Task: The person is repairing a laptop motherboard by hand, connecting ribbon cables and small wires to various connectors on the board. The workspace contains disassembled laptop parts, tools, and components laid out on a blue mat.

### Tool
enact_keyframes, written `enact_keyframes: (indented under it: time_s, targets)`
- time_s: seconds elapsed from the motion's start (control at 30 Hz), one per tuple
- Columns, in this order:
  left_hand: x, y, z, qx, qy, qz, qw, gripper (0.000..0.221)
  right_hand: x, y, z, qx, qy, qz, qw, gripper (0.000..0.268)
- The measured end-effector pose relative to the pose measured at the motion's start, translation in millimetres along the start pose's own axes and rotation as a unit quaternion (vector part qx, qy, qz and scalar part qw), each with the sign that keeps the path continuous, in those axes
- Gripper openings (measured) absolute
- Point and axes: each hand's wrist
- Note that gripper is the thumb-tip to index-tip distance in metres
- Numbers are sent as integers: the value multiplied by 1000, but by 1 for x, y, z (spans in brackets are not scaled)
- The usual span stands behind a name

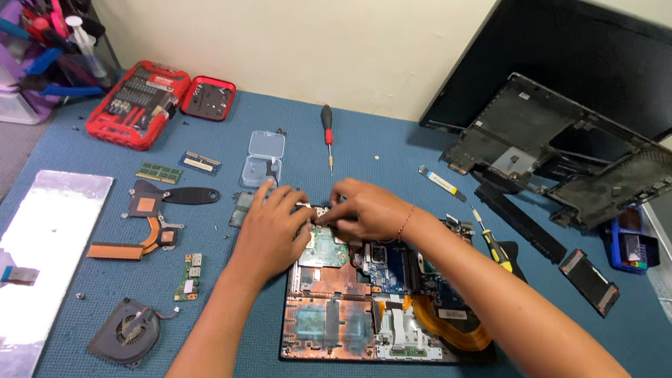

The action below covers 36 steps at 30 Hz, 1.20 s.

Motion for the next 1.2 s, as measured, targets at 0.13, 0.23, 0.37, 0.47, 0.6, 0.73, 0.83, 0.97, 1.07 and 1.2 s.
enact_keyframes:
  time_s: [0.13, 0.23, 0.37, 0.47, 0.6, 0.73, 0.83, 0.97, 1.07, 1.2]
  targets:
    - [-6, 2, 1, 10, -14, -11, 1000, 12, 5, 2, 4, -36, 39, 12, 999, 24]
    - [-20, 2, 8, 14, -12, -24, 1000, 13, 1, 0, 0, -19, 36, 14, 999, 28]
    - [-29, 1, 11, 27, -32, -42, 998, 12, -3, 0, 1, -38, 82, 2, 996, 24]
    - [-27, 0, 7, 37, -43, -43, 997, 12, 2, 0, 17, -74, 130, -19, 989, 24]
    - [-24, 2, 4, 45, -48, -35, 997, 9, -10, -2, 12, -118, 160, -77, 977, 21]
    - [-26, 1, 0, 66, -40, -28, 997, 10, -47, -7, -14, -73, 103, -127, 984, 17]
    - [-26, -2, -4, 90, -12, -60, 994, 10, -57, -7, -20, -35, -25, -133, 990, 17]
    - [-17, 1, -2, 77, -29, -46, 996, 5, -56, -5, -21, -16, -70, -118, 990, 11]
    - [-8, 4, -1, 69, -33, -44, 996, 5, -59, -3, -26, 5, -81, -114, 990, 9]
    - [-5, 3, -1, 36, -19, -43, 998, 10, -64, -4, -34, 33, -58, -115, 991, 13]
Point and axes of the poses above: each hand's wrist, its own y-axis towards the middle knuckle, its own x-axis out of the back of the hand, z = x × y, and after that the axes turned 11 degrees about x, right-handed
